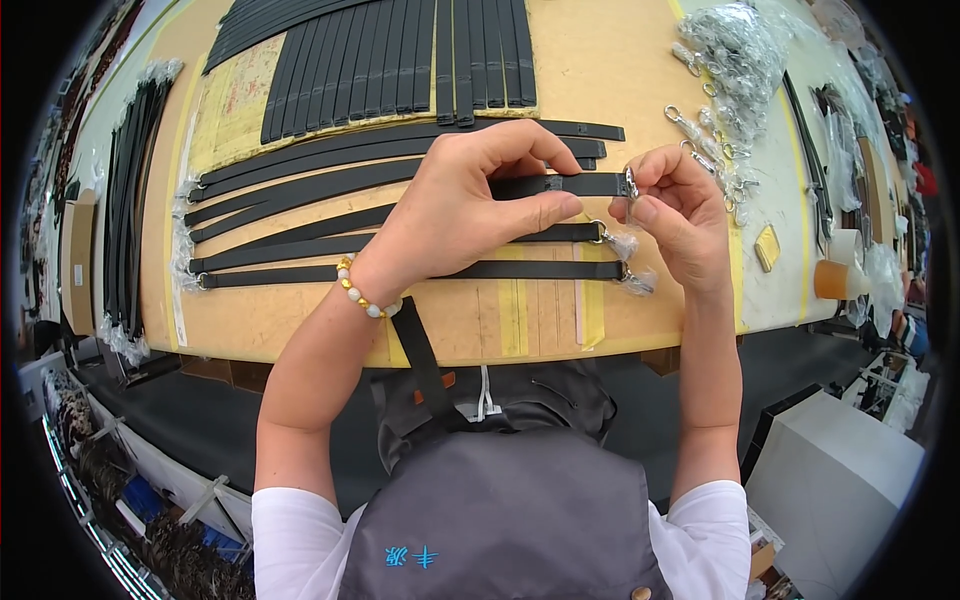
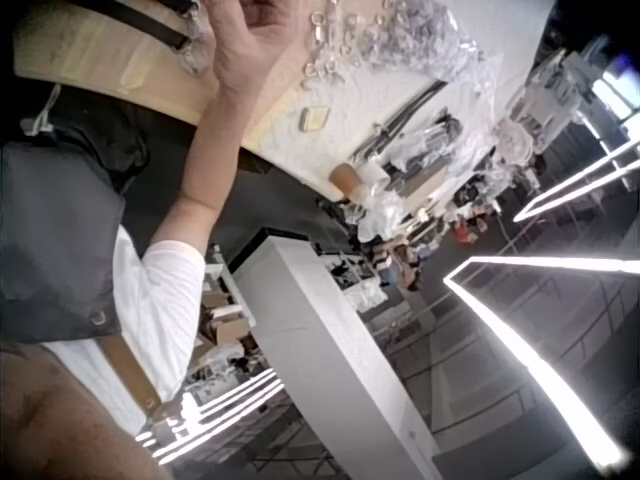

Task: Attaching metal clips and rings to black leather-like straps at a workshop table.

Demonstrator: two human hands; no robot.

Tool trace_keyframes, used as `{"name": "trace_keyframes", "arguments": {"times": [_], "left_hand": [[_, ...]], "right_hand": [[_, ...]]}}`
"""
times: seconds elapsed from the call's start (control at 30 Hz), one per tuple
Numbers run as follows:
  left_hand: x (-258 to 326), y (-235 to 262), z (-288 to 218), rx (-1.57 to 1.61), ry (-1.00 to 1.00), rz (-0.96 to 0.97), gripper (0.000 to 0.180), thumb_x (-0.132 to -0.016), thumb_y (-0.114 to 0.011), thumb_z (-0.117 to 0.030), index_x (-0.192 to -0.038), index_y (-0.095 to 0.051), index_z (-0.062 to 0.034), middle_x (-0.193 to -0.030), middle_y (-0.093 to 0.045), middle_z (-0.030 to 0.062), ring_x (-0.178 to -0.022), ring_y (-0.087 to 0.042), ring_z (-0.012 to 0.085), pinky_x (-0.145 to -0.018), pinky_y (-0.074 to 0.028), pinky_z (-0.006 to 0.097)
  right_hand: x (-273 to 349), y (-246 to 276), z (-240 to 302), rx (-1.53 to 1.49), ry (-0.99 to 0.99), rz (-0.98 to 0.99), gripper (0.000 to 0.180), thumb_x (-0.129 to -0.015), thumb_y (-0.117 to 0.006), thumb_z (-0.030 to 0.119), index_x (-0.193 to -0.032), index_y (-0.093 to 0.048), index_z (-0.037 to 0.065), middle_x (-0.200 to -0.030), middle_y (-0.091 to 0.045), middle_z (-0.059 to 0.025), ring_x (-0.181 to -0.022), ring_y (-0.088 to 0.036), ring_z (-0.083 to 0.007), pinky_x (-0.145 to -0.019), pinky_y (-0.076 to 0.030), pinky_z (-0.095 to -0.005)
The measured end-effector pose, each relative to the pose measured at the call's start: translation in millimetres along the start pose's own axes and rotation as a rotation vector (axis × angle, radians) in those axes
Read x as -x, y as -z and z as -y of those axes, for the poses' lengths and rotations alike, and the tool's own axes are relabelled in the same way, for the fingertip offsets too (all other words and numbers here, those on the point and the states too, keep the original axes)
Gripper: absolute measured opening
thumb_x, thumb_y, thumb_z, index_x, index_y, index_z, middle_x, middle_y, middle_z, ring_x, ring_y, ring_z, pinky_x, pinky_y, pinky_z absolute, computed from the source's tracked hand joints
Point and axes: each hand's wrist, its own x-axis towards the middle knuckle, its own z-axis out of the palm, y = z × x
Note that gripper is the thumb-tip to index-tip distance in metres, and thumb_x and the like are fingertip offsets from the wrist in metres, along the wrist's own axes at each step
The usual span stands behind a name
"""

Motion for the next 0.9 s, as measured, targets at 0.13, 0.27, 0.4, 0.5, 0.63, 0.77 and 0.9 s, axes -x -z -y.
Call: {"name": "trace_keyframes", "arguments": {"times": [0.13, 0.27, 0.4, 0.5, 0.63, 0.77, 0.9], "left_hand": [[1, 0, -1, 0.044, -0.004, -0.009, 0.025, -0.085, -0.081, -0.006, -0.107, -0.068, -0.0004, -0.093, -0.066, -0.0008, -0.085, -0.06, 0.0044, -0.077, -0.05, 0.021], [2, 1, -2, 0.08, -0.008, -0.007, 0.025, -0.085, -0.081, -0.006, -0.106, -0.068, -0.0005, -0.093, -0.065, -0.0011, -0.084, -0.059, 0.0039, -0.076, -0.049, 0.02], [2, 0, -4, 0.058, -0.016, 0.008, 0.025, -0.085, -0.08, -0.007, -0.105, -0.068, -0.0007, -0.092, -0.065, -0.0016, -0.084, -0.058, 0.0035, -0.075, -0.048, 0.019], [4, -1, -7, 0.074, 0.009, 0.042, 0.024, -0.085, -0.08, -0.007, -0.104, -0.068, -0.0009, -0.091, -0.065, -0.0017, -0.083, -0.059, 0.0036, -0.076, -0.048, 0.019], [5, -7, -6, 0.08, -0.041, 0.024, 0.021, -0.084, -0.079, -0.007, -0.102, -0.068, -0.001, -0.09, -0.066, -0.0014, -0.081, -0.059, 0.0036, -0.075, -0.05, 0.019], [8, -12, -6, 0.005, -0.092, -0.001, 0.02, -0.082, -0.077, -0.005, -0.1, -0.068, -0.0012, -0.089, -0.067, -0.0004, -0.078, -0.06, 0.003, -0.068, -0.049, 0.018], [12, -15, -12, -0.073, -0.192, -0.046, 0.021, -0.077, -0.077, 0.0, -0.096, -0.069, -0.0015, -0.084, -0.068, -0.0005, -0.069, -0.059, 0.0026, -0.058, -0.048, 0.017]], "right_hand": [[0, 2, -7, -0.08, 0.013, 0.058, 0.02, -0.092, -0.069, -0.001, -0.109, -0.059, 0.001, -0.105, -0.063, -0.0047, -0.099, -0.066, -0.0138, -0.092, -0.059, -0.0333], [-1, 3, -7, -0.112, 0.033, 0.086, 0.021, -0.092, -0.068, -0.002, -0.11, -0.059, 0.001, -0.107, -0.062, -0.005, -0.101, -0.065, -0.0138, -0.093, -0.059, -0.0347], [-1, 2, -9, -0.073, 0.035, 0.085, 0.02, -0.091, -0.068, -0.003, -0.108, -0.058, 0.002, -0.108, -0.062, -0.0056, -0.101, -0.065, -0.0141, -0.094, -0.057, -0.0336], [-4, 2, -12, -0.093, 0.012, 0.16, 0.021, -0.09, -0.069, -0.004, -0.106, -0.056, 0.003, -0.108, -0.062, -0.0059, -0.101, -0.065, -0.0145, -0.095, -0.055, -0.0317], [-5, -2, -11, -0.186, -0.058, 0.224, 0.023, -0.09, -0.07, -0.005, -0.106, -0.055, 0.004, -0.108, -0.063, -0.0066, -0.103, -0.065, -0.0147, -0.096, -0.054, -0.0298], [-4, 2, -13, -0.244, -0.111, 0.264, 0.021, -0.09, -0.07, -0.004, -0.108, -0.06, 0.001, -0.11, -0.067, -0.01, -0.104, -0.067, -0.0164, -0.093, -0.056, -0.0303], [-2, 6, -20, -0.381, -0.167, 0.241, 0.019, -0.09, -0.072, 0.0, -0.107, -0.064, -0.001, -0.113, -0.069, -0.013, -0.103, -0.068, -0.0174, -0.092, -0.057, -0.0307]]}}
